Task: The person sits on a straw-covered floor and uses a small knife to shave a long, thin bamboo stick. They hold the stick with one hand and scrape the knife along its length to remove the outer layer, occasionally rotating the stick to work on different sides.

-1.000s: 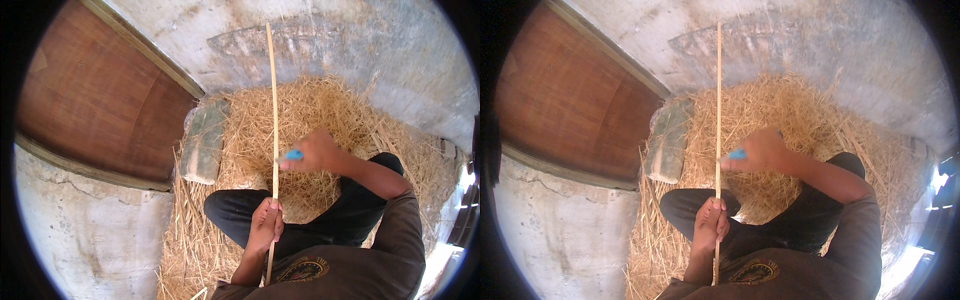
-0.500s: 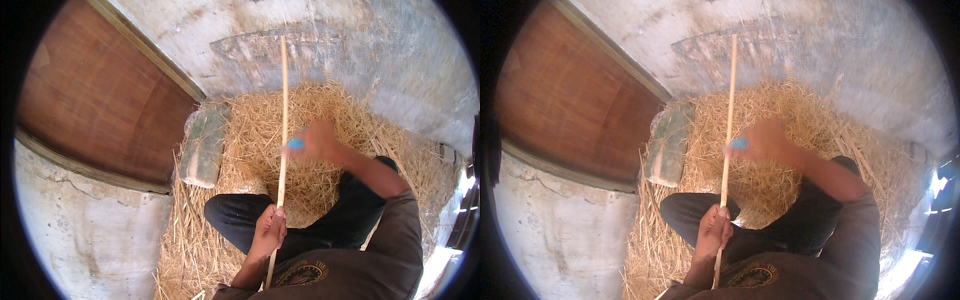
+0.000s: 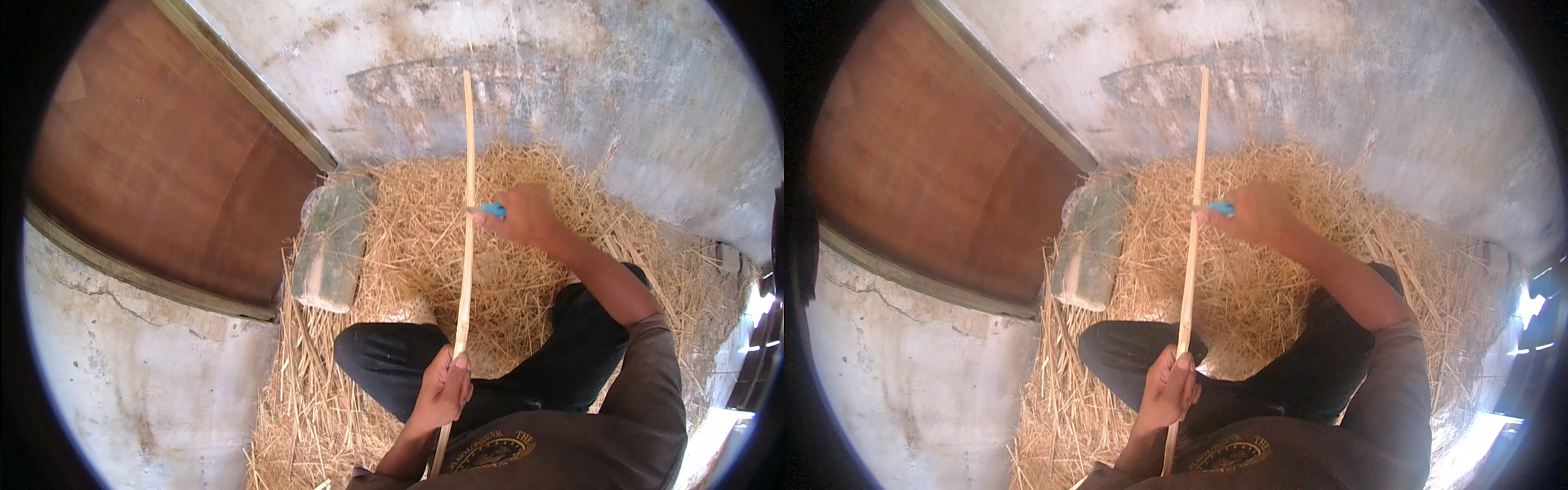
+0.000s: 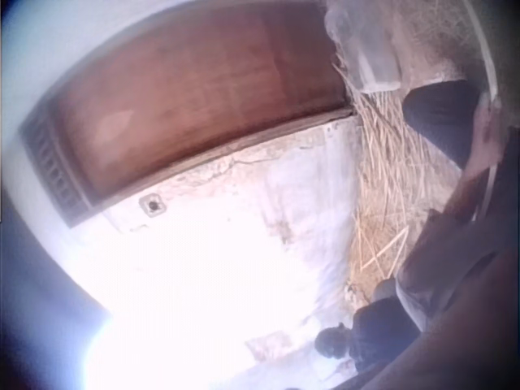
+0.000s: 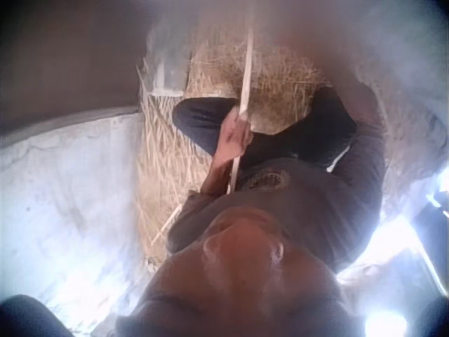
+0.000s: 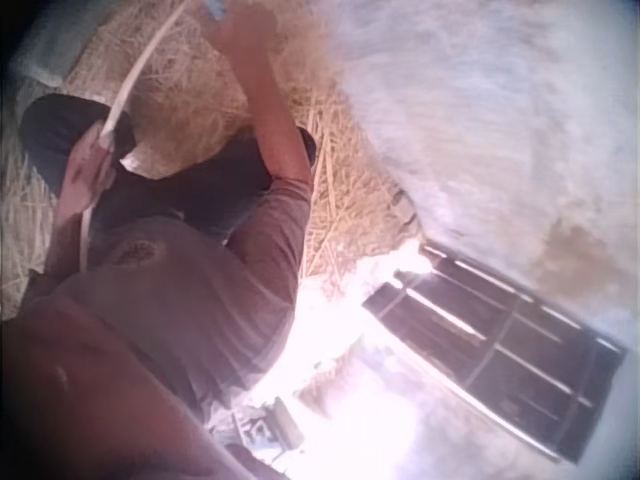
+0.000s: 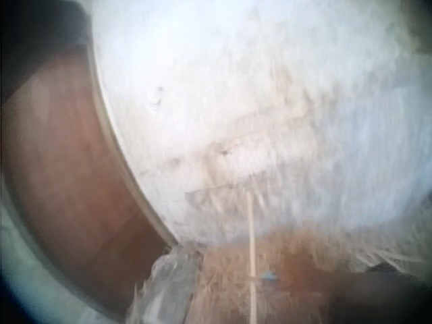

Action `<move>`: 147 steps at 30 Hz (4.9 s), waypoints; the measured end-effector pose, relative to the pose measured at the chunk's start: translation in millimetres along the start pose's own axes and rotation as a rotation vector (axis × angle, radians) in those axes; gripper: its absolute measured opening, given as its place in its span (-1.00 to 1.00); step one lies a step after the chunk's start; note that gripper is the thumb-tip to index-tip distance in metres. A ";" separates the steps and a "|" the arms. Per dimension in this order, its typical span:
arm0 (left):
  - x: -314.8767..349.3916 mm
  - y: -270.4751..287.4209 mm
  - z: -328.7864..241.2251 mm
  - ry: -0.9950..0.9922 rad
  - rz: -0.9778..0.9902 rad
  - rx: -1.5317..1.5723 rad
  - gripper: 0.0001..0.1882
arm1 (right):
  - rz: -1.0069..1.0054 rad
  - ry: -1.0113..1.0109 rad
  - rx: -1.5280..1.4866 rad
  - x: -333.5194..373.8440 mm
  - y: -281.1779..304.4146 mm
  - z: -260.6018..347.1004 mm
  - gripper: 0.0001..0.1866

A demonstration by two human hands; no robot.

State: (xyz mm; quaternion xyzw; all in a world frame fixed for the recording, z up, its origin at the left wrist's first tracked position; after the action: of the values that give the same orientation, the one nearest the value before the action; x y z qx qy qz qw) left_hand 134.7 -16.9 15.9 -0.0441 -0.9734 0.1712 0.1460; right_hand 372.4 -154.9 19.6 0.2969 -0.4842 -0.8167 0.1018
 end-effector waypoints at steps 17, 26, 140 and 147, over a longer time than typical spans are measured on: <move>86.3 12.9 46.4 0.106 0.145 0.104 -0.72 | -0.157 -0.207 0.109 -48.1 68.5 -94.9 -0.22; 122.8 26.3 75.5 0.399 0.109 -0.103 -0.74 | -0.310 -0.578 0.162 -65.9 109.6 -205.8 -0.11; 98.4 35.5 13.3 -0.073 -0.240 -0.405 -0.57 | 0.275 0.156 0.032 17.9 -0.7 66.1 -0.17; 94.0 32.6 3.0 -0.085 -0.269 -0.472 -0.58 | 0.326 0.292 -0.024 39.7 1.8 92.5 -0.17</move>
State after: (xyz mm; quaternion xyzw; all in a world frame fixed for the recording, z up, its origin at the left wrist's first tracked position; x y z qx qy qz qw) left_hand 45.3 25.4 27.3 0.0602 -0.9887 -0.0797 0.1120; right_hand 286.3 -106.3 38.6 0.3287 -0.4963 -0.7434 0.3049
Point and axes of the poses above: each hand's wrist, its own x-axis away from the middle knuckle, its own y-axis out of the back of the hand, z = x × y, the point moved 5 cm from there along -x, towards the middle knuckle, and after that the axes turned 2 degrees about z, right-handed, at the moved point
